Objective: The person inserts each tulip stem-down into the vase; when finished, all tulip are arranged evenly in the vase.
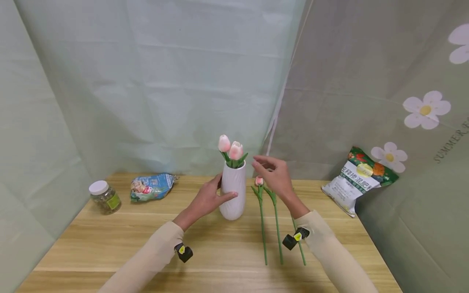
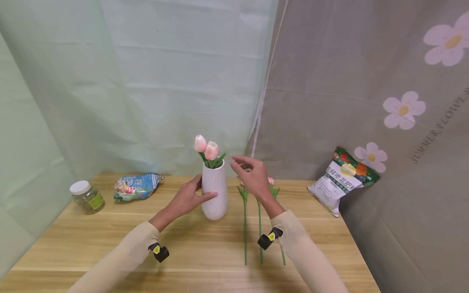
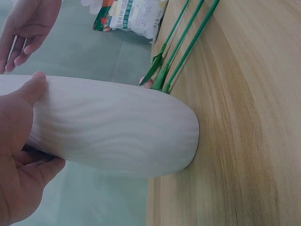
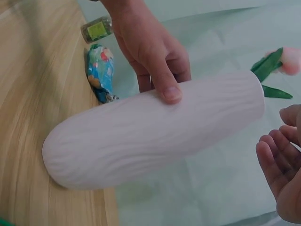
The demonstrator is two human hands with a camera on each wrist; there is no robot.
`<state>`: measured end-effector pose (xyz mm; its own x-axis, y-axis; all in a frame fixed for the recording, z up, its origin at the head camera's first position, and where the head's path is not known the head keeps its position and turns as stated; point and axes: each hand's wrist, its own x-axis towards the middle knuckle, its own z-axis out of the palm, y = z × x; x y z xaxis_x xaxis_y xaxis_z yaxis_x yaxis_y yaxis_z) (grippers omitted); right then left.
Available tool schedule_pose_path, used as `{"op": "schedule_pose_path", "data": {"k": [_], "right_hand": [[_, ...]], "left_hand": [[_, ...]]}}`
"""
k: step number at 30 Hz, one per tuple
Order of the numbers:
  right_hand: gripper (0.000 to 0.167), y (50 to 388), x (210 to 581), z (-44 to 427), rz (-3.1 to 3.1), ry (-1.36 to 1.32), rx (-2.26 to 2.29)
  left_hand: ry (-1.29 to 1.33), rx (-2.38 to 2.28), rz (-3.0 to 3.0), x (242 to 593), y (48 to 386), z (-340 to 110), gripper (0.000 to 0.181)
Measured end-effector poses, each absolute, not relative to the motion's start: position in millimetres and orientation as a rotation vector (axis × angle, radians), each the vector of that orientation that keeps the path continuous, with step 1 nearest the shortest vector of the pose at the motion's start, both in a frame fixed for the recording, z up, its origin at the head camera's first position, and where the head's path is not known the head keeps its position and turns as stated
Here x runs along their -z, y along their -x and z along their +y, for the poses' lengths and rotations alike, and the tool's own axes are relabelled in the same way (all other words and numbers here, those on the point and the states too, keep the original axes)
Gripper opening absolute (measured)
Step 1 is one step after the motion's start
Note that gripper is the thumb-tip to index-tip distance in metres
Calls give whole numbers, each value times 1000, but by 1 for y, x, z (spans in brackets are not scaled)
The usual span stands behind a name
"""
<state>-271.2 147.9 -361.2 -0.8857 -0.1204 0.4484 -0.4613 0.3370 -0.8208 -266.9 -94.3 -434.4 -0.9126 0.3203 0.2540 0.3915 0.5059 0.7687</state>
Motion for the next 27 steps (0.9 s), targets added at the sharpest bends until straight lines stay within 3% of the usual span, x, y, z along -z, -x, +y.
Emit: {"op": "schedule_pose_path", "data": {"k": [10,27], "right_hand": [[27,252,358,172,-2314,-480,-1521],[30,259,422,231,-2364,-302,-1404]], "left_hand": [[647,1413,-2623,436,267,-96,87],[657,1391,-2616,436,268,-95,86]]}}
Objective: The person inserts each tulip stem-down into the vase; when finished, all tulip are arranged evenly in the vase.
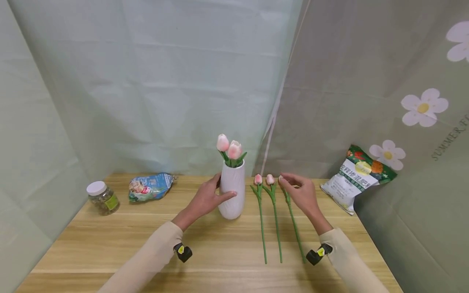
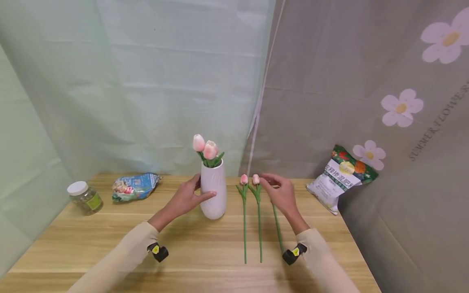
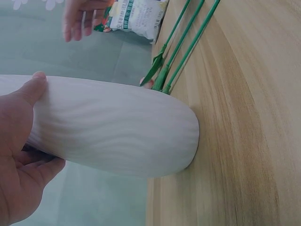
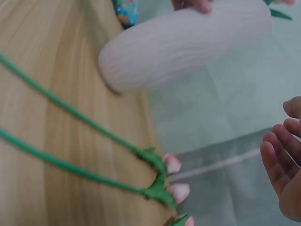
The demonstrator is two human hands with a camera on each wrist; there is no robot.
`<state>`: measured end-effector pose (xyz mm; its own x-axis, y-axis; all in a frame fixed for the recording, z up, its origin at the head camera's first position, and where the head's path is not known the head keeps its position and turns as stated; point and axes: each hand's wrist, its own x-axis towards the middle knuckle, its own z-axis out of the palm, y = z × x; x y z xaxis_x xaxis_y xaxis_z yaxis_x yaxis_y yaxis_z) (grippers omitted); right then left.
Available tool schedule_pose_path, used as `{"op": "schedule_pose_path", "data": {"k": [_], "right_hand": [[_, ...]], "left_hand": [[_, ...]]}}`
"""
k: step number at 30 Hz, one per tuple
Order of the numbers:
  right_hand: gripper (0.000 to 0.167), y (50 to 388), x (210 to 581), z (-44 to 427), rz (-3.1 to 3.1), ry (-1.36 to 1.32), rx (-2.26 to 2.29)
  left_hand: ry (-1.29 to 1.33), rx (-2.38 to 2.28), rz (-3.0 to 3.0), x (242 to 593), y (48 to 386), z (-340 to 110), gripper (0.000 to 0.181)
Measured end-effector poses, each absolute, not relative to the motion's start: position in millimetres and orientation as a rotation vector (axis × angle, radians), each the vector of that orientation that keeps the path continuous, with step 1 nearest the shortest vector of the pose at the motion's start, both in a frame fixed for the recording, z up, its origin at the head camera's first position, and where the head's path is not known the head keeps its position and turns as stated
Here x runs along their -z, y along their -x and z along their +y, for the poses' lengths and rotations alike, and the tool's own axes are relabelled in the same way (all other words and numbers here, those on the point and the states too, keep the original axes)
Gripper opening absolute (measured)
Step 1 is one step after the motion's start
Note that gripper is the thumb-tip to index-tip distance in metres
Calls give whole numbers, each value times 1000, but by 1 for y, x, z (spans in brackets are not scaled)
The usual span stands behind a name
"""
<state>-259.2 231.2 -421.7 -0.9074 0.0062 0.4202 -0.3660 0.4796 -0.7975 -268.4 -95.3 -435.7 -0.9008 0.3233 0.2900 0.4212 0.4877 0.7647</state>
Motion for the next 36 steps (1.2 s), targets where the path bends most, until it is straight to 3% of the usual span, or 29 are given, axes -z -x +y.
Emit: {"op": "schedule_pose_path", "data": {"k": [22,36], "right_hand": [[38,245,484,273,-2577,0,-1302],[33,239,512,278,-2610,127,-1301]], "left_hand": [[652,1391,-2634,433,265,-96,89],[640,1408,-2625,433,266,-95,88]]}}
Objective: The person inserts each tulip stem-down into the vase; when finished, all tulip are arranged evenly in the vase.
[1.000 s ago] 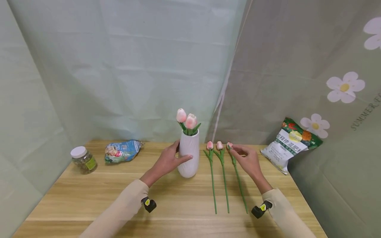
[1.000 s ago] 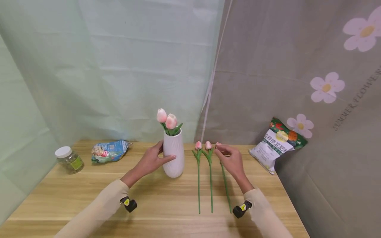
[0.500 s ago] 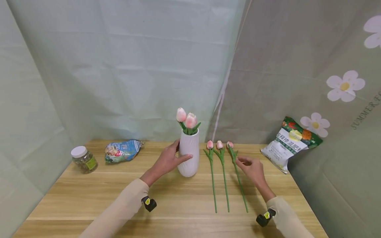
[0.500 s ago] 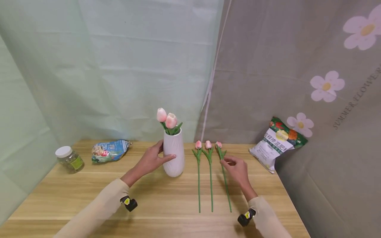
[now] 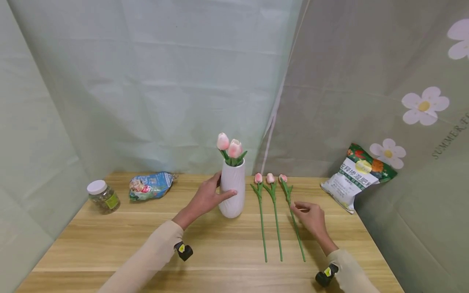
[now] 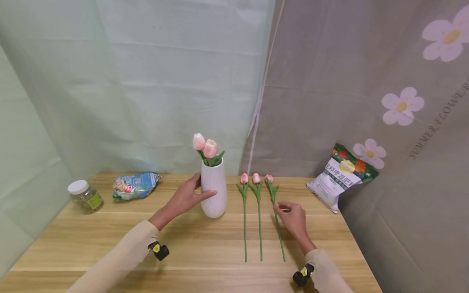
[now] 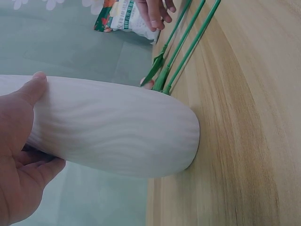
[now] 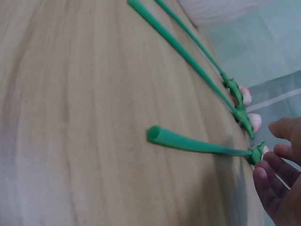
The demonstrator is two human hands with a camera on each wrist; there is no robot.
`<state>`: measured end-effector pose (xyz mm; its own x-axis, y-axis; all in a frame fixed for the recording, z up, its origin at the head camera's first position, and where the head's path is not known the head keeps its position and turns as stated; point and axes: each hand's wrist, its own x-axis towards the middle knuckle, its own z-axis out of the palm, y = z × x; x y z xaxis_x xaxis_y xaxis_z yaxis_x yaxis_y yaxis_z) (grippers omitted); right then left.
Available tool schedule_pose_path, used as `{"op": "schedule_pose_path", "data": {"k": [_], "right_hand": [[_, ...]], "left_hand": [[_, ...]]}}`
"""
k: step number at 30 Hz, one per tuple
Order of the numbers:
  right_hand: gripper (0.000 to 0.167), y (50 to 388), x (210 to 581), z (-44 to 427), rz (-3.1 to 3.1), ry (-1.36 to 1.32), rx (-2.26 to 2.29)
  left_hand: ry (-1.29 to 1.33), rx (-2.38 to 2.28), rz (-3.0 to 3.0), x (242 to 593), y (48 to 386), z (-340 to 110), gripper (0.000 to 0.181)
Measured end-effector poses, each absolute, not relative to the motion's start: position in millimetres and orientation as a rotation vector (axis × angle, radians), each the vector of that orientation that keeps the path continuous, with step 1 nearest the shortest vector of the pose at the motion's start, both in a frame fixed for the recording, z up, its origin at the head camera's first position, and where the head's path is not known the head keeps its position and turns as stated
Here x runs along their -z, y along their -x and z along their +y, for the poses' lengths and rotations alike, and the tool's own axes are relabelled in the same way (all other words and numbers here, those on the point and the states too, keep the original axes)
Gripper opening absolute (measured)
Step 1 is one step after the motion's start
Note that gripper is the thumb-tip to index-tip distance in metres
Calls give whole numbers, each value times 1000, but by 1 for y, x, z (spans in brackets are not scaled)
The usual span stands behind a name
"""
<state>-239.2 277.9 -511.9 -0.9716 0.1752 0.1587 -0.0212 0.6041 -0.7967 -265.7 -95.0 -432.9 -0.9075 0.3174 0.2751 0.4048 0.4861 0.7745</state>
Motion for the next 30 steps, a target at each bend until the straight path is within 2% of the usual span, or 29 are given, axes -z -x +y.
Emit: {"op": "schedule_pose_path", "data": {"k": [13,30], "right_hand": [[31,244,527,280,-2656,119,-1190],[28,252,530,275,-2692,113,-1117]], "left_hand": [[635,1406,-2628,433,265,-95,86],[624,1392,-2658,434,266,-95,89]]}}
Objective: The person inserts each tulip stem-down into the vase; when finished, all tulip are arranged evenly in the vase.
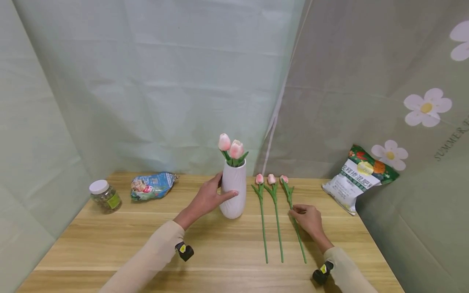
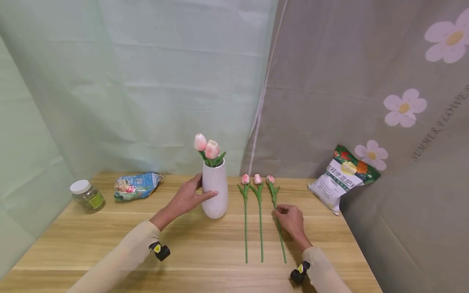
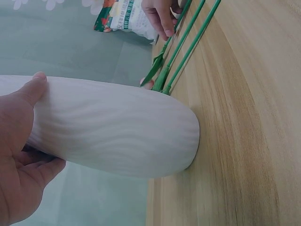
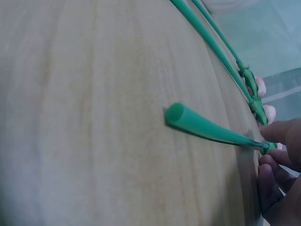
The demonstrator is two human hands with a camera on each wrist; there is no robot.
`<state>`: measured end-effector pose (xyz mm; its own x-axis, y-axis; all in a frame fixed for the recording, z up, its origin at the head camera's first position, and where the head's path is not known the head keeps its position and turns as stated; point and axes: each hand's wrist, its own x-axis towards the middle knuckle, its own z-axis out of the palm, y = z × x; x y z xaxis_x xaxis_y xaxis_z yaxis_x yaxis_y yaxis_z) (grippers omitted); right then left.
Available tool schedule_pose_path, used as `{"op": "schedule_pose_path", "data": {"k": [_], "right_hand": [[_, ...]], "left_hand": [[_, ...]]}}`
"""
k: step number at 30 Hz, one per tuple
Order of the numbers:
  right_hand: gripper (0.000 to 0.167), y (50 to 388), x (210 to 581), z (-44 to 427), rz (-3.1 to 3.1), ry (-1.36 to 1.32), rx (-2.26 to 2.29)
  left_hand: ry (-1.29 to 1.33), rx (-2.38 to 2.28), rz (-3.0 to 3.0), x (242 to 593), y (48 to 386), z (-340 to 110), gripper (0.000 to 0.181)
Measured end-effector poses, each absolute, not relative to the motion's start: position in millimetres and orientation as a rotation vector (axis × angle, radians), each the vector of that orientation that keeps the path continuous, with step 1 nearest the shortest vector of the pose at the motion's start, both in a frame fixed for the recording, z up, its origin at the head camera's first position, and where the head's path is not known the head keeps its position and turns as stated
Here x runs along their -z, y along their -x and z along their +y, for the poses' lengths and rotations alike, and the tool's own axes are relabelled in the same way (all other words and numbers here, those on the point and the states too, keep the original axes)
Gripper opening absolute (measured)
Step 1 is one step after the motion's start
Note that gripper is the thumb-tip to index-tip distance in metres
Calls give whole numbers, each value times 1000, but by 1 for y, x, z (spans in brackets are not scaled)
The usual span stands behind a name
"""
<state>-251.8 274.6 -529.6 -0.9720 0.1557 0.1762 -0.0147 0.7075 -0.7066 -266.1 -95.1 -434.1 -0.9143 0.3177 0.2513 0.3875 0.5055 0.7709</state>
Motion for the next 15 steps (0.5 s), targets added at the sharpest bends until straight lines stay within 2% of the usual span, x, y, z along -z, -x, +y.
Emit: {"op": "schedule_pose_path", "data": {"k": [15], "right_hand": [[27,257,530,274,-2759,178,-1079]], "left_hand": [[639,1385,-2644,433,266,-95,87]]}}
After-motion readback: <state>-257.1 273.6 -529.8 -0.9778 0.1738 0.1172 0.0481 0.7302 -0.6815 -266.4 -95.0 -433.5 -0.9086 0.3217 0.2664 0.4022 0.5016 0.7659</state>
